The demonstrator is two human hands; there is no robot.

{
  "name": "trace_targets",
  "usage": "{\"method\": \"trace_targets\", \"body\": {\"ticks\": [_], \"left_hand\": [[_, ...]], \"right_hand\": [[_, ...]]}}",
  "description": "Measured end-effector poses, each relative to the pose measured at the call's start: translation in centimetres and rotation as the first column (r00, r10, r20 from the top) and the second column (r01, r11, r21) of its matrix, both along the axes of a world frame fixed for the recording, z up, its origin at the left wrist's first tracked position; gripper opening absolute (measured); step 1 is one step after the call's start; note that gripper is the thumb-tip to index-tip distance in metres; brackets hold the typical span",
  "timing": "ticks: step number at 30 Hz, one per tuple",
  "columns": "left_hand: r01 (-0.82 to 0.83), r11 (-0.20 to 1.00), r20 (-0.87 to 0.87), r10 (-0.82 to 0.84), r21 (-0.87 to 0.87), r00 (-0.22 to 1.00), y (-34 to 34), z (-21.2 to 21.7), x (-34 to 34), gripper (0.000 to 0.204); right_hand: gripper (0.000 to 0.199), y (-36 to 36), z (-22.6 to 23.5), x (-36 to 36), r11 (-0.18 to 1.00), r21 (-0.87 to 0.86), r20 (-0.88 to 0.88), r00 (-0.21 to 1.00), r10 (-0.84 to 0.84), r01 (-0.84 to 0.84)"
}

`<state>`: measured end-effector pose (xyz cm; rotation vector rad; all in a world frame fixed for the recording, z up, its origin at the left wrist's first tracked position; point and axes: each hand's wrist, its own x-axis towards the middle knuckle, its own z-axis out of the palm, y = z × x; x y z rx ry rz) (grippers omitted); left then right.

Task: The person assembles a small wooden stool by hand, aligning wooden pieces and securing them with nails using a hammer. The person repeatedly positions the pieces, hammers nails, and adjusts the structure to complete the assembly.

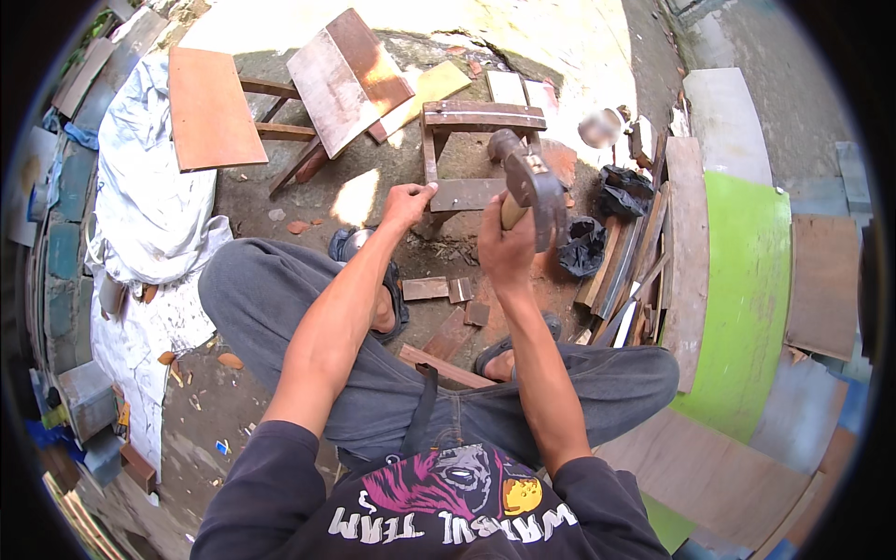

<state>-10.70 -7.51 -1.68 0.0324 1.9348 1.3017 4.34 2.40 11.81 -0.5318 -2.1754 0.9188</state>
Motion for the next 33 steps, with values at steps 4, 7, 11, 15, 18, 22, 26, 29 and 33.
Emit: {"method": "trace_targets", "body": {"ticks": [4, 7, 11, 15, 18, 22, 26, 29, 33], "left_hand": [[-0.103, 0.994, -0.006, 0.103, 0.042, 0.995, -0.3, -1.6, 0.1, 0.048], [0.025, 0.999, 0.003, -0.025, -0.02, 1.0, 0.5, 0.1, 0.2, 0.049], [-0.087, 0.996, -0.131, 0.086, -0.002, 0.988, -0.8, -2.5, 0.0, 0.047], [-0.103, 0.994, -0.104, 0.099, -0.029, 0.99, -0.1, -1.2, 0.4, 0.047], [-0.094, 0.995, -0.109, 0.09, -0.029, 0.99, 0.4, -0.9, 0.3, 0.047], [-0.071, 0.997, -0.105, 0.067, -0.039, 0.992, 0.6, -1.0, 0.3, 0.048], [-0.117, 0.993, -0.072, 0.116, -0.01, 0.991, 0.0, -1.1, -0.1, 0.047], [-0.135, 0.991, -0.073, 0.135, 0.006, 0.988, -0.2, -0.8, 0.4, 0.046], [-0.142, 0.99, -0.05, 0.143, 0.013, 0.989, 0.2, -0.1, 0.6, 0.045]], "right_hand": [[0.041, 0.7, -4.5, 0.2, 0.979, -0.203, 0.686, 0.711, 0.153, -0.015], [0.041, 2.1, -1.3, 0.3, 0.982, -0.187, 0.698, 0.702, 0.139, -0.008], [0.025, 0.2, 6.6, -0.6, 0.97, -0.242, 0.387, 0.917, 0.096, 0.0], [0.034, -0.4, 5.7, 0.0, 0.987, -0.16, 0.021, 0.999, 0.031, -0.027], [0.033, -0.4, -2.5, 0.8, 0.988, -0.154, 0.278, 0.96, 0.022, 0.022], [0.041, 1.5, -5.2, 1.5, 0.981, -0.193, 0.665, 0.738, 0.118, 0.018], [0.032, 1.6, 2.9, -0.2, 0.976, -0.212, 0.505, 0.861, 0.063, 0.053], [0.029, 0.3, 7.2, -0.1, 0.984, -0.176, 0.146, 0.989, 0.012, 0.014], [0.027, -0.8, 3.4, 0.0, 0.971, -0.239, -0.026, 0.999, -0.028, 0.021]]}}
